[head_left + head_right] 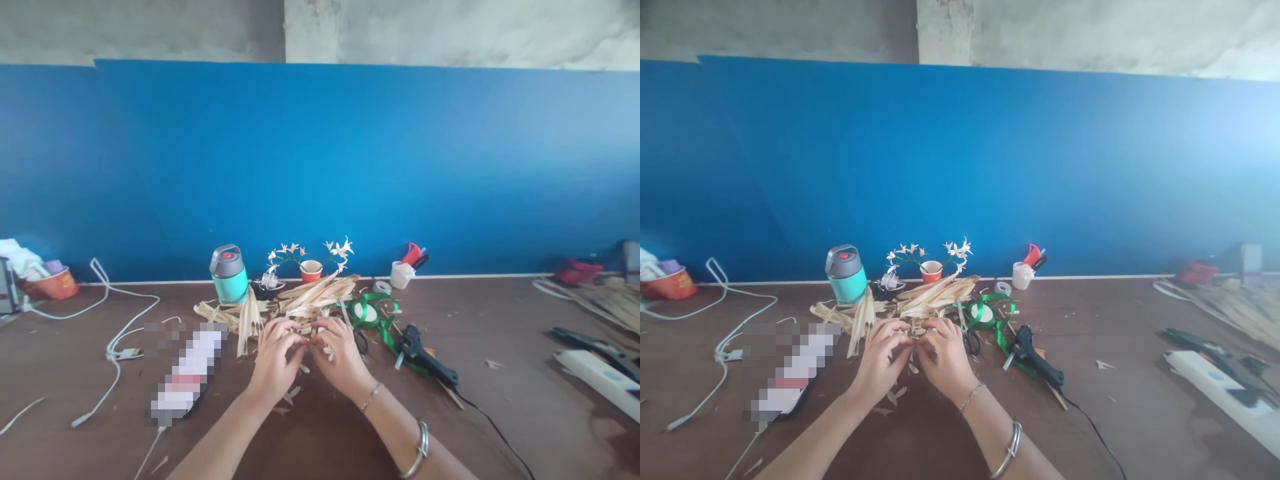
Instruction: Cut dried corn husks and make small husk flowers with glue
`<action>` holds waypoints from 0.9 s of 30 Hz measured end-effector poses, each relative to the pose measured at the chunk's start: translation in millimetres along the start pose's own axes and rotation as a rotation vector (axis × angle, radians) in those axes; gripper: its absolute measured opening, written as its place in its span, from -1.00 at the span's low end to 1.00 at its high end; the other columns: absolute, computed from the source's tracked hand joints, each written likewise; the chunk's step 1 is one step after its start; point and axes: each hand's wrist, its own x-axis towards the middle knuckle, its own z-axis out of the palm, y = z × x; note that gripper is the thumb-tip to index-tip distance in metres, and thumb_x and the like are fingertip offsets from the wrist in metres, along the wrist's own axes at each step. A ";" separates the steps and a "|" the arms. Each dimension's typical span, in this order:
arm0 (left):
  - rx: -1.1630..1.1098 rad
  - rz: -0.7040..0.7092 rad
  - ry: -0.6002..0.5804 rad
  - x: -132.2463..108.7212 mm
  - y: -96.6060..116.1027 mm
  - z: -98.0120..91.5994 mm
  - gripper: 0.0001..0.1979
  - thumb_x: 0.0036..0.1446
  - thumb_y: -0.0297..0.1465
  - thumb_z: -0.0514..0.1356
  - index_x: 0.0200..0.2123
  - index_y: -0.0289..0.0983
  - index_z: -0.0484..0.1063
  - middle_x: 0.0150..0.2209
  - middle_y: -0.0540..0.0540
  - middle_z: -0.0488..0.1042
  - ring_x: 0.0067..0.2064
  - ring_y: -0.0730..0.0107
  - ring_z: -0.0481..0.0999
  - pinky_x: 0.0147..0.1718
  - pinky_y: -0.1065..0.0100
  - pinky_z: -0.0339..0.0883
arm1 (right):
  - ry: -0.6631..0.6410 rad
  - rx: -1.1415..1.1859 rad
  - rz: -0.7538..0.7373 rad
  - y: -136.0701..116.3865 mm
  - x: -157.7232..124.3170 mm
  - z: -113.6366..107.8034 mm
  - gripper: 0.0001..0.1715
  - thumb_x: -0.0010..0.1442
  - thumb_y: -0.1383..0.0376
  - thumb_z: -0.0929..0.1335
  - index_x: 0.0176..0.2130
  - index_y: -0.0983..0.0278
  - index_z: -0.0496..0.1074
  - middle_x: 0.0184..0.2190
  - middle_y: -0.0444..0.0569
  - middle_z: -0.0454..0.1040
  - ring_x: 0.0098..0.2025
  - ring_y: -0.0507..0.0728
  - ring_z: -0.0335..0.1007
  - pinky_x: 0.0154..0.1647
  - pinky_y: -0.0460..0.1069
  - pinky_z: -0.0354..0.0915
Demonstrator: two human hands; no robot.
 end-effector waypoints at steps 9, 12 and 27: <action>0.037 0.008 -0.034 -1.2 -1.7 0.1 -0.88 0.07 -0.47 0.13 -0.40 -0.19 0.46 -0.21 -0.11 0.44 -0.04 0.15 0.32 -0.07 0.09 0.22 | -0.061 -0.113 -0.029 -4.0 -0.6 -5.0 -0.89 0.12 0.37 0.28 -0.36 0.22 0.42 -0.13 -0.01 0.40 -0.04 0.18 0.21 -0.06 0.07 0.10; 0.056 0.036 -0.048 -0.8 0.4 -1.5 -0.86 0.08 -0.50 0.11 -0.40 -0.20 0.45 -0.20 -0.12 0.44 -0.04 0.16 0.32 -0.07 0.09 0.22 | -0.059 -0.147 -0.035 -4.2 -0.4 -4.5 -0.89 0.12 0.37 0.29 -0.33 0.22 0.42 -0.13 0.00 0.40 -0.03 0.18 0.20 -0.04 0.06 0.09; 0.128 -0.064 0.060 -3.3 18.1 0.2 -0.91 0.01 -0.47 0.17 -0.52 -0.20 0.39 -0.18 -0.08 0.46 0.01 0.13 0.30 0.00 0.09 0.08 | 0.048 -0.058 0.011 -14.7 -2.9 2.3 -0.86 0.01 0.47 0.28 -0.47 0.25 0.35 -0.19 -0.04 0.40 -0.09 0.16 0.23 -0.06 0.06 0.06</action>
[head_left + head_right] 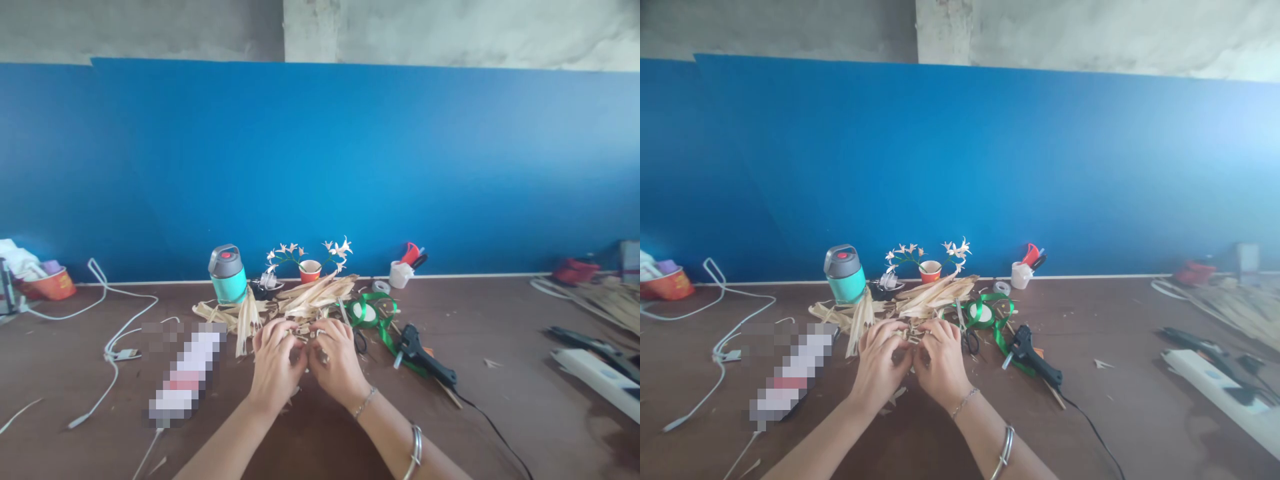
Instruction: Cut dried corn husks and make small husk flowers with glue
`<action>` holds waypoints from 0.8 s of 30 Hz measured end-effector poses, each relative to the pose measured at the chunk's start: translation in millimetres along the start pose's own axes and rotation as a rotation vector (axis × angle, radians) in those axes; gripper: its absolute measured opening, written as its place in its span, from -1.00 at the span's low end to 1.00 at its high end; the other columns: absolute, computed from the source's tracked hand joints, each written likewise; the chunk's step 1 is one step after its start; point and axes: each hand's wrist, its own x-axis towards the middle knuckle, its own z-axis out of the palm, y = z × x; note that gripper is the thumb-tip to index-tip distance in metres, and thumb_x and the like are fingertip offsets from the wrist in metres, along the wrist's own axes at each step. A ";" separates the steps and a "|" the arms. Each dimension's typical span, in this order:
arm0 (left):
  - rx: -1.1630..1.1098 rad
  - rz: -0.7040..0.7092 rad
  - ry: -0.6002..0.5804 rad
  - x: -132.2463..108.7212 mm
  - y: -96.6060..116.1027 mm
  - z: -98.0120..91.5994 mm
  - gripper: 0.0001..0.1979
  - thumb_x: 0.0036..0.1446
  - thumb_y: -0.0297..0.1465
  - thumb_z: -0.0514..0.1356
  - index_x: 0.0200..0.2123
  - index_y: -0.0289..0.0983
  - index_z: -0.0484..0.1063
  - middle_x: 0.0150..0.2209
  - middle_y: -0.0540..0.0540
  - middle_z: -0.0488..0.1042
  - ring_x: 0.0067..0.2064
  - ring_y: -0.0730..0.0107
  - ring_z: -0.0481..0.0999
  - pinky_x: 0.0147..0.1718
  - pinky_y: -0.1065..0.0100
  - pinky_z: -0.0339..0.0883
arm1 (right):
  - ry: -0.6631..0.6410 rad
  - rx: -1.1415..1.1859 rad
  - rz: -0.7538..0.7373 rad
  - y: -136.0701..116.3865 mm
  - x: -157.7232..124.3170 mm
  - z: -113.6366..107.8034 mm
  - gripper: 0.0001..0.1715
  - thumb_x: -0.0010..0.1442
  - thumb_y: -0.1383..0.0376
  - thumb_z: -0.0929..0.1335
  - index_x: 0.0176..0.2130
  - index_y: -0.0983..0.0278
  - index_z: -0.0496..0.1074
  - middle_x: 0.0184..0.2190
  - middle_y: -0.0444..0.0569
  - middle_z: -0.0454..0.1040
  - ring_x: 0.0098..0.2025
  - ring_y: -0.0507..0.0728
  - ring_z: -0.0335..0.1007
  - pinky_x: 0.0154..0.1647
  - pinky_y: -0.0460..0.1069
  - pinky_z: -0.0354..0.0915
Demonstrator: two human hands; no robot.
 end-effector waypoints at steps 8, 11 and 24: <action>0.066 -0.124 0.035 1.9 -5.6 -0.8 -0.95 -0.02 -0.46 0.15 -0.45 -0.21 0.40 -0.18 -0.11 0.44 -0.03 0.09 0.32 -0.06 0.08 0.15 | 0.050 -0.059 0.088 2.4 -0.7 1.6 -0.87 0.05 0.44 0.28 -0.49 0.26 0.35 -0.20 -0.03 0.40 -0.10 0.16 0.22 -0.08 0.06 0.05; 0.041 -0.065 -0.004 2.6 -9.8 -1.7 -0.81 -0.01 -0.43 0.15 -0.26 -0.21 0.43 -0.15 -0.14 0.42 -0.02 0.09 0.30 -0.05 0.07 0.16 | 0.027 -0.052 0.063 5.4 0.1 0.8 -0.88 0.07 0.43 0.29 -0.44 0.25 0.38 -0.21 -0.03 0.39 -0.11 0.16 0.22 -0.10 0.05 0.06; 0.035 0.024 -0.052 3.5 -1.0 -4.4 -0.87 0.04 -0.46 0.15 -0.52 -0.21 0.43 -0.15 -0.10 0.44 -0.01 0.13 0.30 -0.04 0.11 0.12 | 0.017 -0.048 0.016 1.3 -0.1 3.0 -0.90 0.01 0.46 0.32 -0.48 0.27 0.36 -0.26 -0.06 0.41 -0.15 0.13 0.23 -0.11 0.04 0.04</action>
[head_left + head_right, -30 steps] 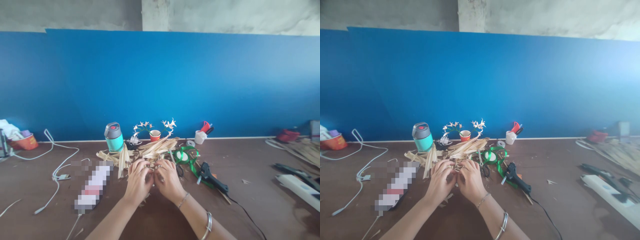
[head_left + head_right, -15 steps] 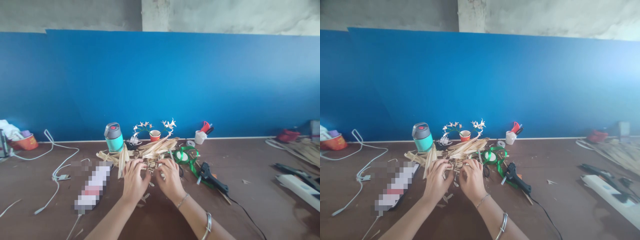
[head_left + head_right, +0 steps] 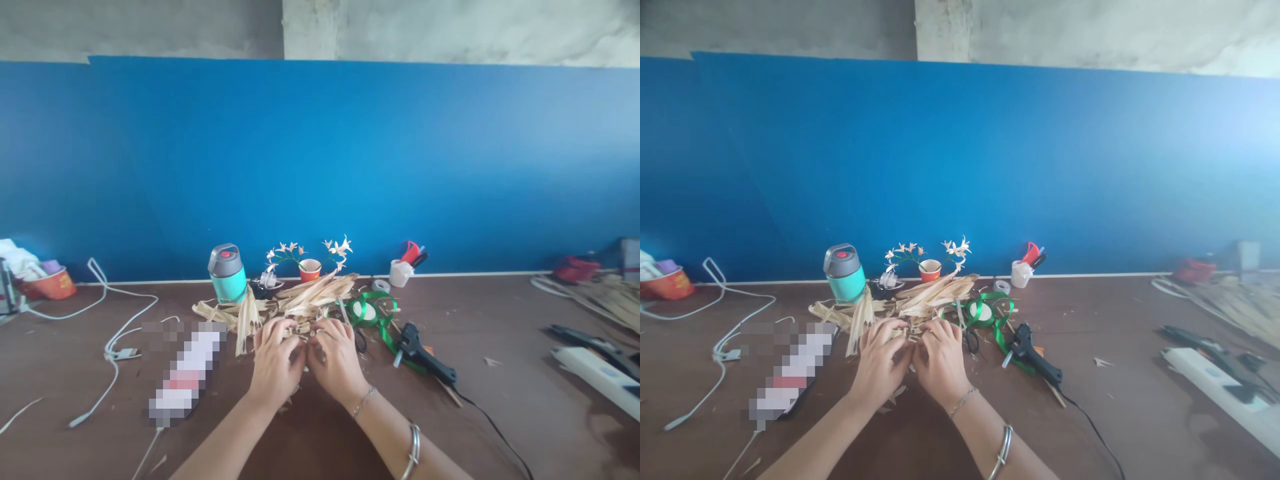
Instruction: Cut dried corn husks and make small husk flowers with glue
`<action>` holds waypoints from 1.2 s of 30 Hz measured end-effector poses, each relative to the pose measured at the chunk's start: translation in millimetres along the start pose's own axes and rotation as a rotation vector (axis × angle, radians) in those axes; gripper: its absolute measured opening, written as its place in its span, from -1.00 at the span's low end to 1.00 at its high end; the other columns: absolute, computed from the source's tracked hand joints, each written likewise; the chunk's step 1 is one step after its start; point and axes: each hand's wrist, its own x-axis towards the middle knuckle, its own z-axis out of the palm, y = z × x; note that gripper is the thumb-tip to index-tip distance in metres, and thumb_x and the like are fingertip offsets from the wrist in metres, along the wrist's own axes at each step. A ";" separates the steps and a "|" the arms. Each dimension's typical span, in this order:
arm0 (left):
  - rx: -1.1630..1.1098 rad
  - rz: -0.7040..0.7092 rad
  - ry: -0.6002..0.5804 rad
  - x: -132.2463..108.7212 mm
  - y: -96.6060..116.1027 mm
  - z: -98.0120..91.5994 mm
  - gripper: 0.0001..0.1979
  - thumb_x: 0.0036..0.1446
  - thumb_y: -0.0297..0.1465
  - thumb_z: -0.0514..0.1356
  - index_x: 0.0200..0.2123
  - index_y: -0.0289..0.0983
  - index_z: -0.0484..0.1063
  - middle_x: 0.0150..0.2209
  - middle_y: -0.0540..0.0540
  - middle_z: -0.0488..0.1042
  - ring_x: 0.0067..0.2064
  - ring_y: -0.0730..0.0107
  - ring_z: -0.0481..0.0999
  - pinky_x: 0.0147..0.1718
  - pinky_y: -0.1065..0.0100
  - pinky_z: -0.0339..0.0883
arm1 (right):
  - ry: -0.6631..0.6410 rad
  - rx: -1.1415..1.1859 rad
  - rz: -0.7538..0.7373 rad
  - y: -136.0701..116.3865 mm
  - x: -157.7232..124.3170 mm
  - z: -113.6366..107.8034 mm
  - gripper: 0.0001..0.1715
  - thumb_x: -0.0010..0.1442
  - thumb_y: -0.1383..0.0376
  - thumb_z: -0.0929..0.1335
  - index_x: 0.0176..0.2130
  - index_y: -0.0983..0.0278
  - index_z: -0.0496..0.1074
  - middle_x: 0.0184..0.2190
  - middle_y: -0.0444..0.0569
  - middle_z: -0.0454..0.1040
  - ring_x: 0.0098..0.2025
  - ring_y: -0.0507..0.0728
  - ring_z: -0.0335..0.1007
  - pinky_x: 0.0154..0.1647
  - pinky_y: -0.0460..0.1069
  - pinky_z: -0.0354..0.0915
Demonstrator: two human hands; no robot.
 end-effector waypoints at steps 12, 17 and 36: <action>0.073 -0.119 -0.006 -1.1 -7.6 6.9 -0.83 0.02 -0.46 0.15 -0.57 -0.21 0.45 -0.17 -0.10 0.47 -0.03 0.08 0.30 -0.08 0.06 0.11 | -0.015 -0.116 0.146 -2.0 1.0 0.2 -0.88 0.00 0.46 0.30 -0.52 0.28 0.35 -0.29 -0.03 0.43 -0.16 0.15 0.22 -0.11 0.06 -0.01; 0.033 -0.048 -0.189 -2.0 -21.0 10.5 -0.82 0.00 -0.50 0.16 -0.54 -0.19 0.52 -0.16 -0.10 0.48 -0.03 0.10 0.30 -0.07 0.05 0.12 | -0.456 -0.003 -0.136 -9.5 -2.0 -6.7 -0.97 -0.05 0.38 0.36 -0.47 0.25 0.43 -0.31 -0.07 0.39 -0.16 0.14 0.19 -0.13 0.01 0.03; -0.012 -0.009 -0.075 -2.9 -23.0 11.2 -0.76 0.16 -0.47 0.01 -0.34 -0.22 0.49 -0.16 -0.15 0.43 -0.05 0.15 0.31 -0.06 0.07 0.20 | -0.413 0.033 0.034 5.5 -0.3 -2.4 -0.89 0.12 0.46 0.27 -0.40 0.29 0.35 -0.38 -0.06 0.42 -0.24 0.11 0.26 -0.20 -0.01 0.08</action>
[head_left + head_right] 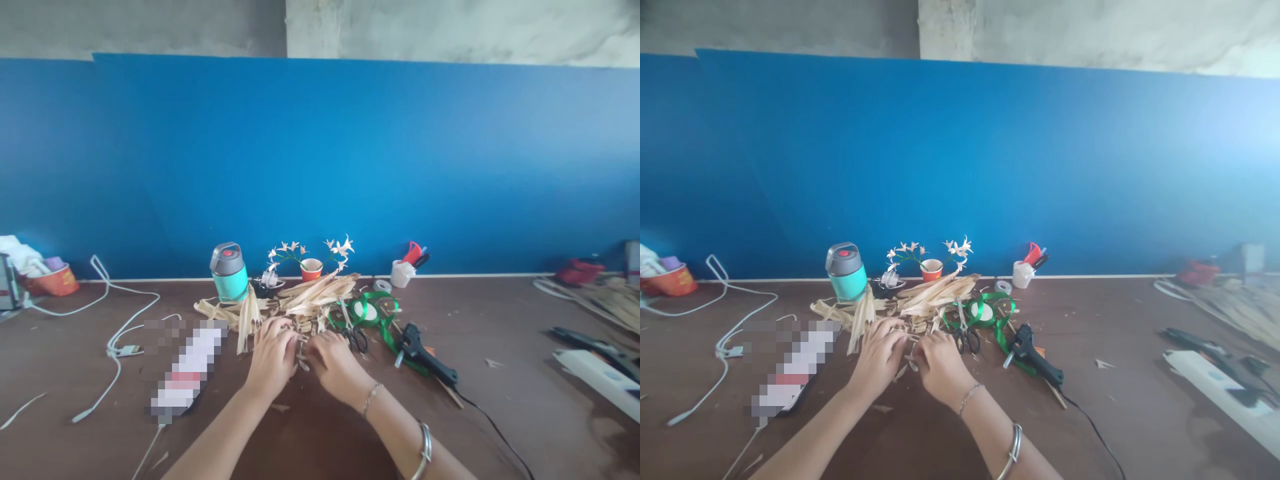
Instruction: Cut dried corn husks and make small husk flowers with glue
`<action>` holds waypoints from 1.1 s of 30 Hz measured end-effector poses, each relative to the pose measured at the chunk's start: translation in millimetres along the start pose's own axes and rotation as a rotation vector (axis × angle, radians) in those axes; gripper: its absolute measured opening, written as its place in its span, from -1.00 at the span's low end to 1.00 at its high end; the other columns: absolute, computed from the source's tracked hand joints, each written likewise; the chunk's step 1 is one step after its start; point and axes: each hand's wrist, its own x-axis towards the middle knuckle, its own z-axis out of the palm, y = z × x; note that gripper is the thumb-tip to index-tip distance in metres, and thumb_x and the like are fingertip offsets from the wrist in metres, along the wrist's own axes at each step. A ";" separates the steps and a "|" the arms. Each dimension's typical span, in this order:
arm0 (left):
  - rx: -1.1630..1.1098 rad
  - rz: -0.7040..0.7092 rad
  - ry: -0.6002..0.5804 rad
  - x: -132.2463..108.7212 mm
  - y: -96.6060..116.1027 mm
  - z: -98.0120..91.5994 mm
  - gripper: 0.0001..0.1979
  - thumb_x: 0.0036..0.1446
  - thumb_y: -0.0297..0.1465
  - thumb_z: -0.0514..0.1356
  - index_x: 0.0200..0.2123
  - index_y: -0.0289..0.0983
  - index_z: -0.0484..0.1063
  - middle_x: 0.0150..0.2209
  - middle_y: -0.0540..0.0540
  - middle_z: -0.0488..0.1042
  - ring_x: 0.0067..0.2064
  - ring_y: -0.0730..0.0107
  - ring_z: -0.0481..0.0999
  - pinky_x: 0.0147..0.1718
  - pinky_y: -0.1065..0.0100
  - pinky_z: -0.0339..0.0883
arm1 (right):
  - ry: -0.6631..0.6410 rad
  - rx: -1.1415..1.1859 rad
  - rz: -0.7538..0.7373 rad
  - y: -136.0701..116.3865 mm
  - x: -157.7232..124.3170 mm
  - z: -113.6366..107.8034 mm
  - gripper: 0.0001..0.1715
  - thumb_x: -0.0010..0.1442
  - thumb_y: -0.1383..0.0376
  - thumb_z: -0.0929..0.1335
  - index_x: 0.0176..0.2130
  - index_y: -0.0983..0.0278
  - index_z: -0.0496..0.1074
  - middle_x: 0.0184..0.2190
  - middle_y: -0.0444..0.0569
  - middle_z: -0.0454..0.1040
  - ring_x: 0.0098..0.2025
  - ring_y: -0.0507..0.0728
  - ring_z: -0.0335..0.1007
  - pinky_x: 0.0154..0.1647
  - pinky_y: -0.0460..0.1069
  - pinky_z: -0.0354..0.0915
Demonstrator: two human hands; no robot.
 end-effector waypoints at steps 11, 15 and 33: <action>-0.016 0.071 -0.156 -0.3 2.4 0.9 -0.76 0.09 -0.52 0.07 -0.24 -0.16 0.48 -0.13 -0.12 0.42 0.02 0.12 0.27 -0.06 0.07 0.19 | 0.231 0.118 0.061 12.5 3.7 0.6 -0.82 0.07 0.50 0.26 -0.37 0.26 0.37 -0.41 -0.09 0.45 -0.28 0.12 0.32 -0.22 -0.01 0.12; -0.055 0.081 -0.133 -2.5 2.0 3.4 -0.63 0.03 -0.55 0.11 -0.07 -0.18 0.37 -0.09 -0.13 0.40 0.04 0.13 0.26 -0.04 0.07 0.18 | 0.223 0.132 0.093 13.9 4.4 1.0 -0.79 0.07 0.51 0.24 -0.34 0.26 0.36 -0.37 -0.08 0.47 -0.25 0.13 0.33 -0.21 0.01 0.10; -0.244 -0.022 0.001 4.5 6.3 -0.5 -0.91 0.00 -0.49 0.14 -0.46 -0.22 0.43 -0.26 -0.11 0.46 -0.10 0.17 0.36 -0.09 0.09 0.23 | 0.255 0.228 0.091 5.3 5.9 -3.1 -0.85 0.03 0.45 0.28 -0.49 0.27 0.39 -0.50 -0.09 0.44 -0.35 0.09 0.33 -0.29 -0.05 0.19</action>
